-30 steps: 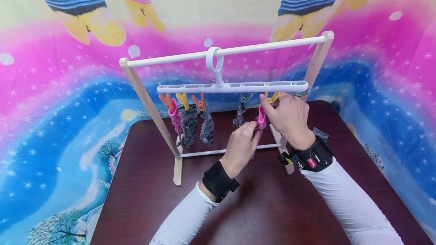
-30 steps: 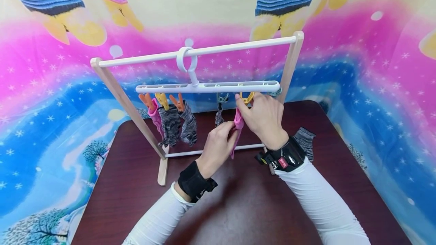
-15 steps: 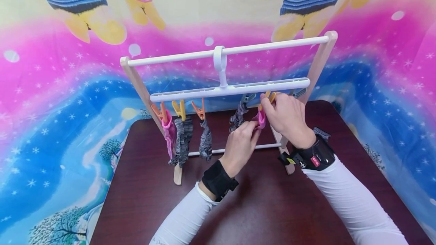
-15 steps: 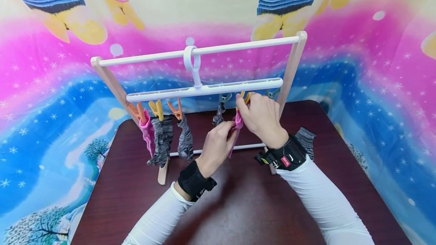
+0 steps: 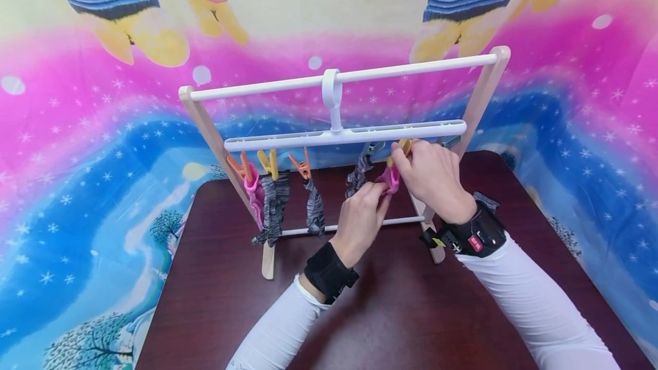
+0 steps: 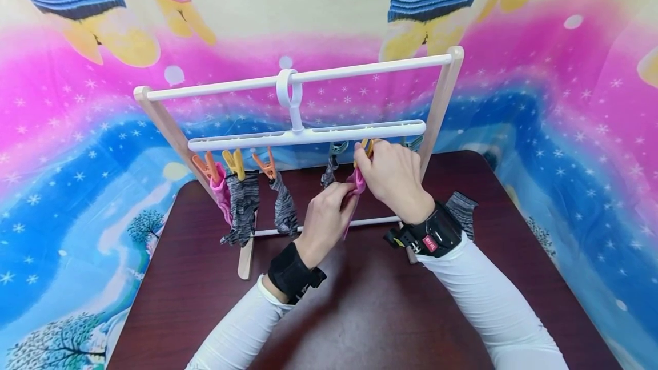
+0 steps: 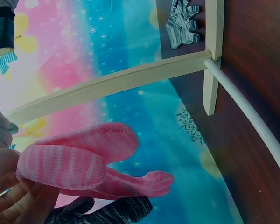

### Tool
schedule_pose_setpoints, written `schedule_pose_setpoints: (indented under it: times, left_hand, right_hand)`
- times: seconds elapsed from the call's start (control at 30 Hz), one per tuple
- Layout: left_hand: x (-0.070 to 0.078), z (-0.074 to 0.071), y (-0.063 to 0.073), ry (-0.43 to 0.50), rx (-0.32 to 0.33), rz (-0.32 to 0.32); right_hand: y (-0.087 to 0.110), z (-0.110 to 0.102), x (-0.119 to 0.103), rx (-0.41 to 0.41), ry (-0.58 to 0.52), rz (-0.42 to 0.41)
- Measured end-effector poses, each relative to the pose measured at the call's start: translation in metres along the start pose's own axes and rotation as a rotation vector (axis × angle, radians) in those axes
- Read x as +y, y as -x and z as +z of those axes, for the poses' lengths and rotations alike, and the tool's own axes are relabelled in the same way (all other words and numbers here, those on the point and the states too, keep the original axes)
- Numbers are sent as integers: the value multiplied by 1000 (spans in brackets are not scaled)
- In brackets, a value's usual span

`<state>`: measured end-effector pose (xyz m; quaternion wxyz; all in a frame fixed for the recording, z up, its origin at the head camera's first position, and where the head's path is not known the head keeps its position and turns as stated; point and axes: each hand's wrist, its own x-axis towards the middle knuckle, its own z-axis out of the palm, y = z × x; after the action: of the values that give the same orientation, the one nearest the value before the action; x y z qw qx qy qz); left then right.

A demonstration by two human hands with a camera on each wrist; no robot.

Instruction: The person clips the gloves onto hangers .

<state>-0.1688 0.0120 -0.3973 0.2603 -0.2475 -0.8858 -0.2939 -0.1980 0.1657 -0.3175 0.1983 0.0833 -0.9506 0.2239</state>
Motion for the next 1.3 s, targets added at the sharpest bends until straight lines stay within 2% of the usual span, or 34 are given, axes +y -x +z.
schedule_pose_setpoints:
  times: [0.27,0.8,1.3]
  left_hand:
    - [2,-3,-1,17,0,-9]
    - [5,-6,-4,15,36,-2]
    - [11,-2,-7,17,30,-3]
  right_hand:
    - [0,-1,-2,-45,24,16]
    - [1,0,-1,-54,42,9]
    - [0,-5,11,-45,1,13]
